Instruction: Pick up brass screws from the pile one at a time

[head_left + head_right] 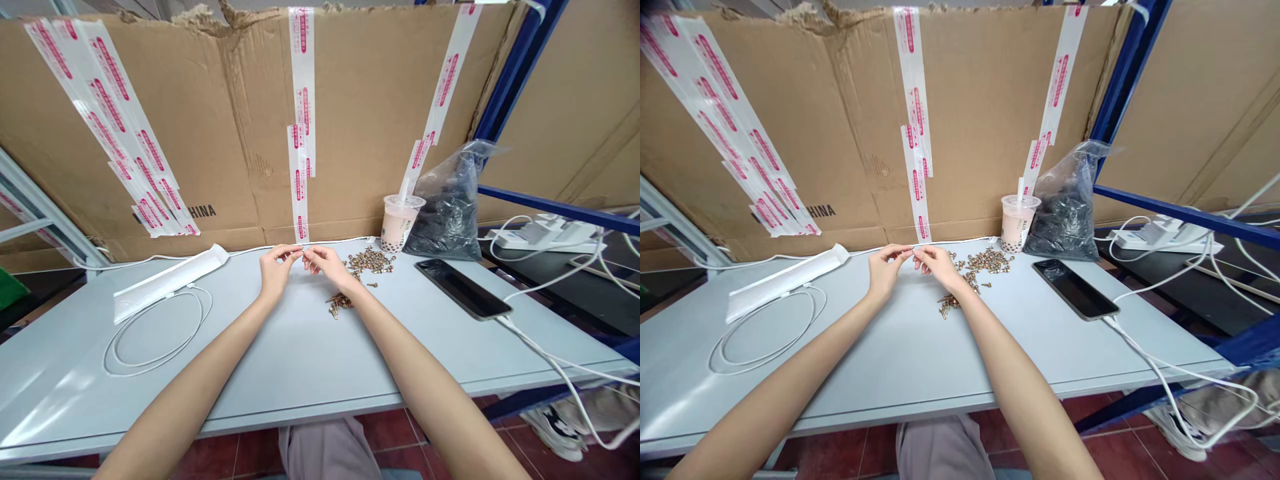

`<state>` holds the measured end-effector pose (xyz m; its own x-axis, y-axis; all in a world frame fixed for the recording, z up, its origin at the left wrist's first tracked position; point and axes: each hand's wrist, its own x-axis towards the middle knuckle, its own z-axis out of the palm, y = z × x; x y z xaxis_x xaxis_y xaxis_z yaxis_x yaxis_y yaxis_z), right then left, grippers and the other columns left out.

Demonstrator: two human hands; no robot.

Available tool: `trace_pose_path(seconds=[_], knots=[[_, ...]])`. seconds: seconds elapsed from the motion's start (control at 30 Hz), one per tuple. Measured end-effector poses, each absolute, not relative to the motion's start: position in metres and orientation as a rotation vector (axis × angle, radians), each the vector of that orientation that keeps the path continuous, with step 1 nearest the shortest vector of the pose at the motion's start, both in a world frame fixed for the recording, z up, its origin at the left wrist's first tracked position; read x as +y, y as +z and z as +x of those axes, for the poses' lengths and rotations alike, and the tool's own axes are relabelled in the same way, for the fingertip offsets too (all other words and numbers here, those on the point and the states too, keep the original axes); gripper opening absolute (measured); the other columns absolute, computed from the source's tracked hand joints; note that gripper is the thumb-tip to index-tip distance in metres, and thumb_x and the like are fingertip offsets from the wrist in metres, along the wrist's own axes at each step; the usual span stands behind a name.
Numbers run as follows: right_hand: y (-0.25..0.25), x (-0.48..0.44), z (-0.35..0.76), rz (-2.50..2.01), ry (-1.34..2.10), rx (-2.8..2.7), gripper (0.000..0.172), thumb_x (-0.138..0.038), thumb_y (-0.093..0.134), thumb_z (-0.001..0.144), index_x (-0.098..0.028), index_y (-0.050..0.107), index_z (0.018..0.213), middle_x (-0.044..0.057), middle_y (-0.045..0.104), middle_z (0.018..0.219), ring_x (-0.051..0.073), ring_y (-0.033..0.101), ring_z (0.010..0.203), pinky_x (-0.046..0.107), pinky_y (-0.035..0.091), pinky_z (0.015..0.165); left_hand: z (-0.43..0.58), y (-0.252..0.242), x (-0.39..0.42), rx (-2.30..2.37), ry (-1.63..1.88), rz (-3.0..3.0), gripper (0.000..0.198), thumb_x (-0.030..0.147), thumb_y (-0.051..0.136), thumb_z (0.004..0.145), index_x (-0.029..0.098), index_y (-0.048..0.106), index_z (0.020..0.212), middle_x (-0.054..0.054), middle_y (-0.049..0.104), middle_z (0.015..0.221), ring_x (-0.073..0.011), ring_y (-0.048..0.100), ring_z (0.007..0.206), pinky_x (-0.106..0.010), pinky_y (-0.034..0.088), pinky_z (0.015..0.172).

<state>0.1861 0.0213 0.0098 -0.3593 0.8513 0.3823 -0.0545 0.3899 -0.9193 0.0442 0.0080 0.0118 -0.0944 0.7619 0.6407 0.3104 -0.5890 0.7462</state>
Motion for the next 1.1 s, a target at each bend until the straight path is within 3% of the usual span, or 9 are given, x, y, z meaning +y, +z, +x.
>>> trace_pose_path(seconds=[0.23,0.43,0.67,1.1], knots=[[0.007,0.025,0.186,-0.744,1.073,-1.656,0.03,-0.042,0.05,0.078,-0.015,0.052,0.066,-0.002,0.051,0.058,0.007,0.044,0.047,0.02,0.035,0.048,0.039,0.01,0.012,1.16,1.687,2.001,0.013,0.029,0.063,0.073,0.018,0.069,0.077,-0.003,0.067,0.075,-0.0134,0.054,0.069,-0.025,0.038,0.061],[0.006,0.026,0.187,-0.768,0.992,-1.711,0.037,-0.048,0.045,0.081,-0.015,0.05,0.064,-0.003,0.047,0.055,0.007,0.043,0.048,0.021,0.035,0.051,0.03,0.007,0.015,1.16,1.621,2.355,0.013,0.029,0.062,0.075,0.018,0.067,0.071,-0.002,0.065,0.071,-0.0135,0.051,0.066,-0.026,0.038,0.064],[0.007,0.026,0.191,-0.819,0.921,-1.746,0.039,-0.05,0.044,0.081,-0.015,0.05,0.064,-0.002,0.048,0.056,0.007,0.043,0.048,0.021,0.035,0.052,0.029,0.007,0.015,1.185,1.627,2.393,0.018,0.03,0.061,0.077,0.019,0.067,0.089,-0.002,0.066,0.077,-0.0142,0.052,0.069,-0.027,0.04,0.066],[0.002,0.028,0.193,-0.88,0.846,-1.849,0.043,-0.05,0.036,0.084,-0.016,0.047,0.06,-0.003,0.044,0.051,0.009,0.041,0.048,0.022,0.033,0.055,0.031,0.005,0.016,1.066,1.619,2.469,0.012,0.027,0.059,0.079,0.019,0.068,0.08,-0.003,0.068,0.077,-0.0139,0.055,0.068,-0.029,0.041,0.068]])
